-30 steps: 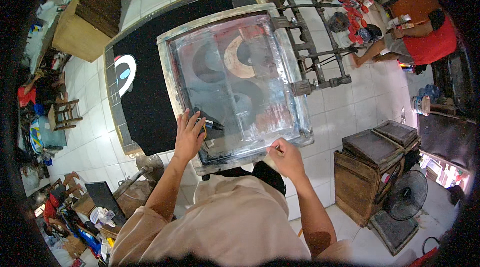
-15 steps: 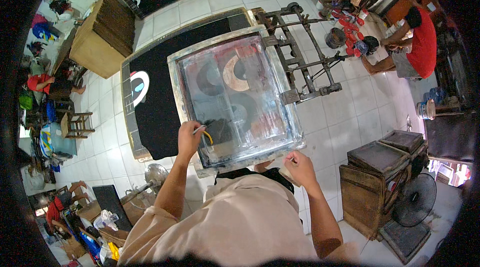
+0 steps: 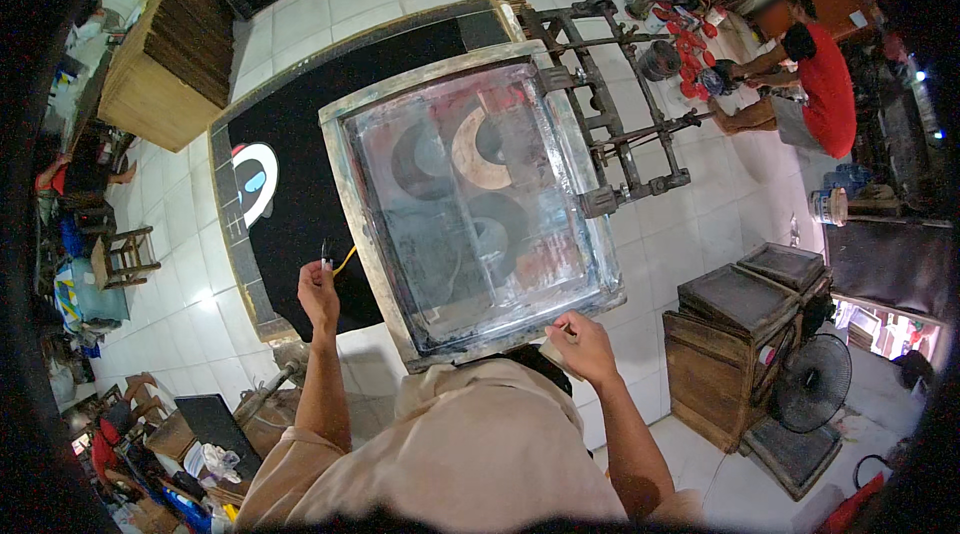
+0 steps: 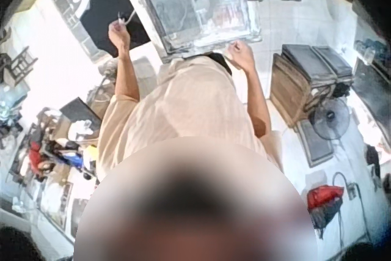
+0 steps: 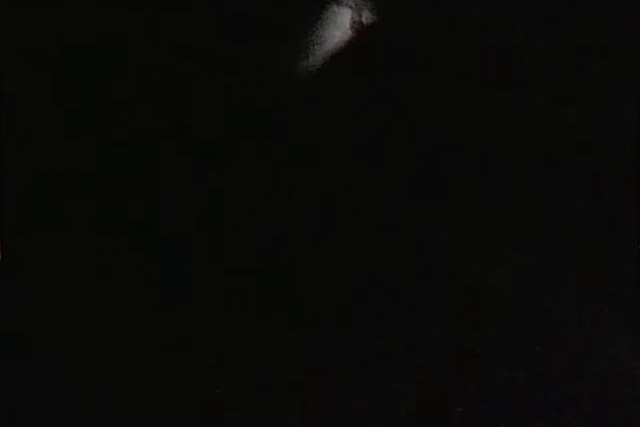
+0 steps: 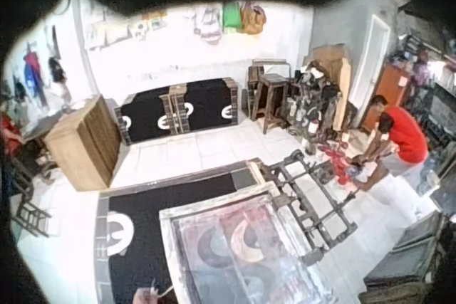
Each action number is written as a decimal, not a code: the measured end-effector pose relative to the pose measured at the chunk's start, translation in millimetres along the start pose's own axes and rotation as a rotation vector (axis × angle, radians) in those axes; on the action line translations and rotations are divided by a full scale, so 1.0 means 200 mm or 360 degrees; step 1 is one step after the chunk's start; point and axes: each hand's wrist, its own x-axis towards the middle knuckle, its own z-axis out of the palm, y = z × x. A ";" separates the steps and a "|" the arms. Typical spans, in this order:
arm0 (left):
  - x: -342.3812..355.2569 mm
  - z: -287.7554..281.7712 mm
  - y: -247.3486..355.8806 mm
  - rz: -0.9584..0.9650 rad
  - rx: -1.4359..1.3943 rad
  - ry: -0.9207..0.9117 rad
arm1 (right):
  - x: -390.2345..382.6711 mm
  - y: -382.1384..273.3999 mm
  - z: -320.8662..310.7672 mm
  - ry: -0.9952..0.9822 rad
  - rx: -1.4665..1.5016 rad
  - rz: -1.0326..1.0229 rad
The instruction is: The person applies masking tape to the edges of a silkscreen frame, then wipes the screen surface with a sponge and cloth. They stir a dark viscous substance in a bucket and pour it onto the screen.
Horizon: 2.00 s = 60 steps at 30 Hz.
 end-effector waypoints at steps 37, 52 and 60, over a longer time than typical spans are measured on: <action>-1.98 1.08 2.01 0.0410 -0.0639 -0.1496 | -0.19 0.77 -1.42 -0.0055 0.0236 -0.0491; -1.81 2.10 3.13 0.1800 -0.0033 -0.1464 | 0.55 1.35 -2.58 0.0272 -0.0118 -0.0537; -1.41 2.61 3.75 0.1939 0.0178 -0.1403 | 1.07 2.31 -3.19 0.0223 -0.0208 0.0468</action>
